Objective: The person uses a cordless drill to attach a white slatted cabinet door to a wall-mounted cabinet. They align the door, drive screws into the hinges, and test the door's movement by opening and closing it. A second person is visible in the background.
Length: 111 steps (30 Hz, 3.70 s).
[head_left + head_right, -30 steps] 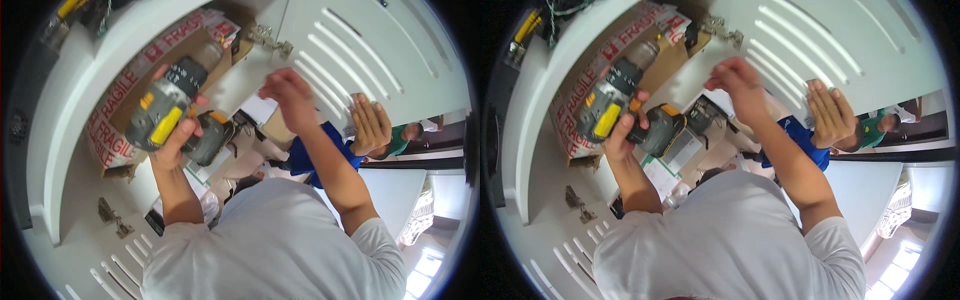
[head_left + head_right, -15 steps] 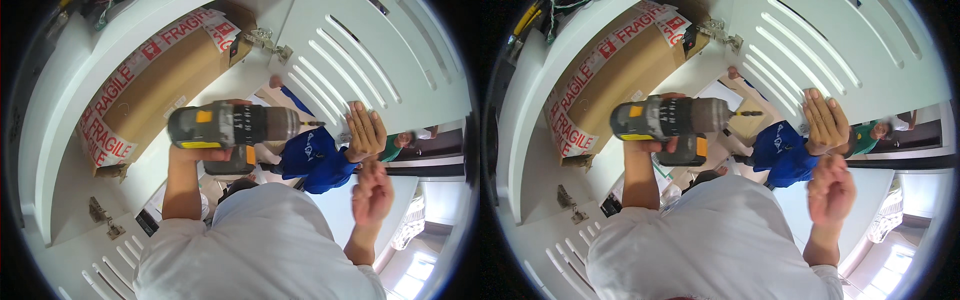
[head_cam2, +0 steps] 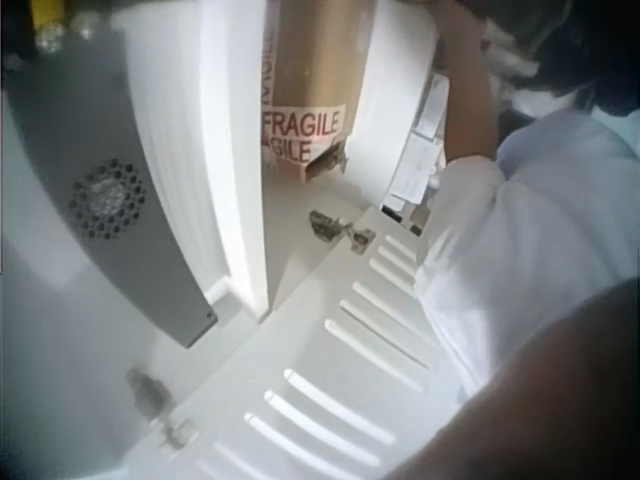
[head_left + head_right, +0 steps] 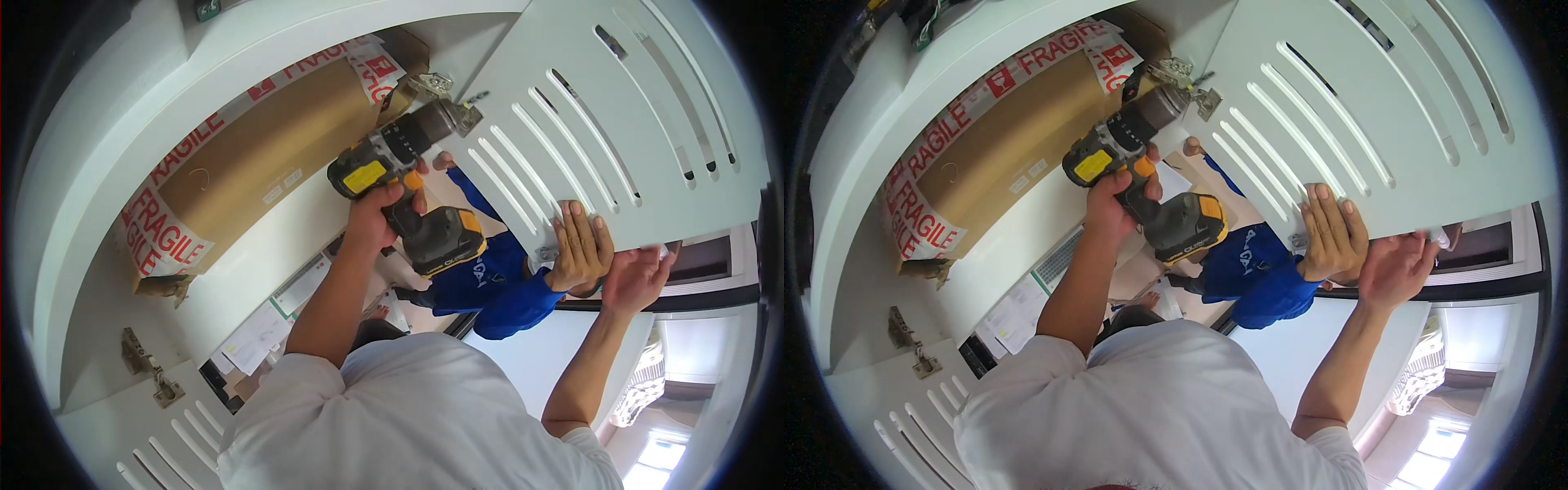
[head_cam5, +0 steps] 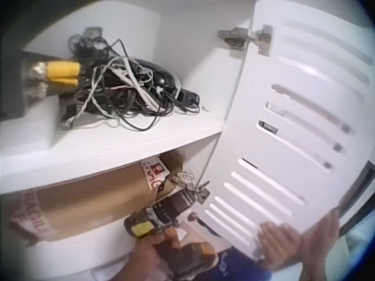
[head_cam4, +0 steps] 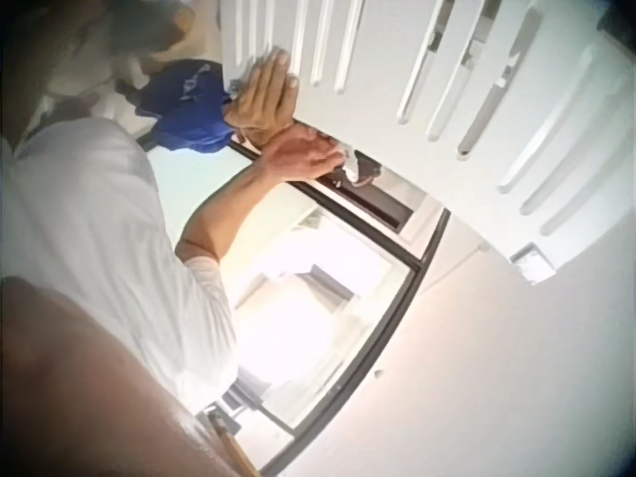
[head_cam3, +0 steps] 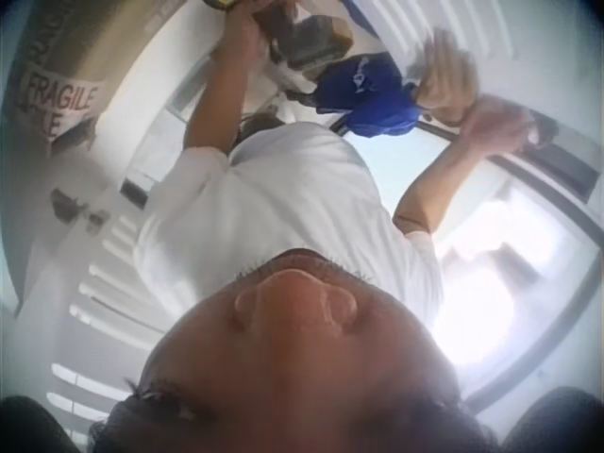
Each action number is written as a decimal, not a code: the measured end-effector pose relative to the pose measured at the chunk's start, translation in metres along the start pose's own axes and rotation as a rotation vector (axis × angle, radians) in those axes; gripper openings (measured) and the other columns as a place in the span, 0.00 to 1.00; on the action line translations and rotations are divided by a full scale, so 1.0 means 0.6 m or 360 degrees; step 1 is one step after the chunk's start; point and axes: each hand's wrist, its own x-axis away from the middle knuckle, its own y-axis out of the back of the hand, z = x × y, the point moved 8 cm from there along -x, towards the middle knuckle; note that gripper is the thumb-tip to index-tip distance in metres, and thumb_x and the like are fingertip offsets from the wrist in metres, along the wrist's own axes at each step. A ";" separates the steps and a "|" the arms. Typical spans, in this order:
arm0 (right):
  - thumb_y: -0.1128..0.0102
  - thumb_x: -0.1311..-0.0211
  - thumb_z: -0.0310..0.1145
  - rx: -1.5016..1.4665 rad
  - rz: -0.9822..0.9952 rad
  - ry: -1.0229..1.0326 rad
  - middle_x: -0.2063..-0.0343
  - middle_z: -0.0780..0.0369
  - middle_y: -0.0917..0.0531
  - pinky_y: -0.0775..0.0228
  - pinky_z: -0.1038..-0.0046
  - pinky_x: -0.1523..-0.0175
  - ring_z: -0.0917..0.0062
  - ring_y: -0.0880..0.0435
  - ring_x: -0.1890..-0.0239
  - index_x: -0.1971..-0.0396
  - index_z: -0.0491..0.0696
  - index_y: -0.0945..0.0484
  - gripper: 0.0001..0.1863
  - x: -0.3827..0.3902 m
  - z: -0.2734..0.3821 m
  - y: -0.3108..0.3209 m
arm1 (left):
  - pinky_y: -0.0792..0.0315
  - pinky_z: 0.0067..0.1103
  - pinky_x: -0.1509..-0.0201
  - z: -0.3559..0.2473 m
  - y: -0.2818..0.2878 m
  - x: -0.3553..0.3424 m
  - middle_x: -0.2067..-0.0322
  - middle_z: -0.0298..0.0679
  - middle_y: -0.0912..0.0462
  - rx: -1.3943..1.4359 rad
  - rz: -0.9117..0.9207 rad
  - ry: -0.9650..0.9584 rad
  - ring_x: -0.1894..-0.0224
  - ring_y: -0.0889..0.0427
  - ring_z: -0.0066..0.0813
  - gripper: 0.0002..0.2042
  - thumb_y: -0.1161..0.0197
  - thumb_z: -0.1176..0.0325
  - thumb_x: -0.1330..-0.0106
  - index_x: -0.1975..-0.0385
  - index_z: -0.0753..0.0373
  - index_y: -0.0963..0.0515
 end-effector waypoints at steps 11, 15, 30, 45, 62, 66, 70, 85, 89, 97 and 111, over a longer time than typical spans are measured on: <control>0.26 0.39 0.47 0.0929 0.0049 0.0014 0.45 0.55 0.21 0.29 0.66 0.35 0.67 0.21 0.43 0.38 0.36 0.31 0.39 -0.023 -0.015 -0.027 | 0.56 0.46 0.18 -0.030 -0.046 -0.085 0.25 0.49 0.42 0.0144 0.0051 -0.0384 0.20 0.50 0.46 0.45 0.38 0.63 0.46 0.24 0.60 0.47; 0.27 0.38 0.44 0.1074 0.0048 -0.0075 0.45 0.54 0.21 0.27 0.68 0.38 0.67 0.20 0.45 0.38 0.36 0.32 0.37 -0.022 -0.022 -0.025 | 0.55 0.42 0.18 -0.036 -0.048 -0.114 0.26 0.54 0.43 0.0102 0.0100 -0.0464 0.21 0.48 0.46 0.45 0.39 0.62 0.45 0.24 0.61 0.49; 0.32 0.35 0.36 0.1135 0.0219 0.0049 0.50 0.54 0.18 0.26 0.68 0.41 0.69 0.18 0.50 0.42 0.35 0.27 0.27 -0.029 -0.013 -0.021 | 0.54 0.44 0.18 -0.026 -0.041 -0.117 0.29 0.49 0.36 0.0203 0.0070 -0.0270 0.23 0.45 0.51 0.39 0.40 0.66 0.42 0.27 0.66 0.43; 0.33 0.35 0.33 0.1127 0.0200 0.0046 0.49 0.50 0.18 0.24 0.66 0.41 0.66 0.17 0.50 0.43 0.32 0.27 0.27 -0.027 0.009 0.006 | 0.51 0.49 0.19 -0.029 -0.036 -0.117 0.30 0.55 0.35 0.0205 0.0073 -0.0208 0.24 0.43 0.53 0.38 0.43 0.69 0.41 0.28 0.70 0.43; 0.31 0.37 0.32 0.1117 0.0189 0.0115 0.53 0.53 0.16 0.23 0.69 0.46 0.70 0.16 0.55 0.44 0.33 0.26 0.26 -0.028 0.012 -0.025 | 0.54 0.52 0.20 -0.026 -0.032 -0.124 0.29 0.54 0.36 0.0159 0.0135 -0.0231 0.23 0.44 0.53 0.37 0.42 0.67 0.39 0.28 0.70 0.43; 0.31 0.37 0.33 0.1150 0.0201 0.0121 0.51 0.53 0.17 0.23 0.70 0.45 0.70 0.16 0.53 0.43 0.33 0.27 0.27 -0.027 0.014 -0.026 | 0.52 0.53 0.20 -0.022 -0.029 -0.124 0.29 0.54 0.35 0.0172 0.0102 -0.0135 0.23 0.43 0.53 0.37 0.43 0.69 0.40 0.28 0.69 0.42; 0.36 0.32 0.32 0.1182 0.0325 0.0094 0.45 0.51 0.20 0.26 0.67 0.39 0.67 0.18 0.47 0.40 0.33 0.29 0.26 -0.025 0.012 -0.027 | 0.51 0.55 0.21 -0.027 -0.029 -0.124 0.30 0.52 0.34 0.0165 0.0078 -0.0189 0.24 0.42 0.53 0.36 0.43 0.70 0.41 0.28 0.67 0.41; 0.30 0.37 0.29 0.1094 0.0247 0.0064 0.53 0.56 0.16 0.25 0.73 0.43 0.74 0.17 0.52 0.44 0.36 0.26 0.24 -0.022 0.005 -0.058 | 0.47 0.55 0.22 -0.024 -0.029 -0.111 0.30 0.51 0.34 0.0127 0.0028 -0.0107 0.25 0.40 0.53 0.36 0.43 0.70 0.39 0.28 0.67 0.43; 0.30 0.37 0.29 0.1163 0.0201 0.0075 0.53 0.56 0.16 0.25 0.73 0.43 0.74 0.17 0.53 0.44 0.36 0.26 0.24 -0.023 0.008 -0.056 | 0.35 0.50 0.33 -0.021 -0.018 -0.087 0.34 0.50 0.31 0.0145 -0.0015 -0.0068 0.30 0.33 0.52 0.32 0.42 0.71 0.38 0.31 0.66 0.38; 0.33 0.35 0.26 0.1122 0.0250 0.0092 0.54 0.57 0.16 0.24 0.72 0.44 0.74 0.16 0.53 0.43 0.36 0.26 0.22 -0.025 0.008 -0.054 | 0.44 0.49 0.22 -0.049 -0.037 -0.109 0.29 0.55 0.36 0.0044 0.0133 -0.0234 0.25 0.39 0.52 0.34 0.46 0.69 0.37 0.28 0.69 0.42; 0.29 0.39 0.27 0.1165 0.0214 0.0112 0.41 0.54 0.23 0.35 0.66 0.31 0.69 0.22 0.40 0.34 0.39 0.34 0.35 -0.034 0.022 -0.034 | 0.21 0.50 0.45 -0.031 -0.021 -0.118 0.36 0.45 0.26 -0.0097 0.0038 -0.0033 0.33 0.28 0.54 0.30 0.42 0.66 0.36 0.31 0.59 0.35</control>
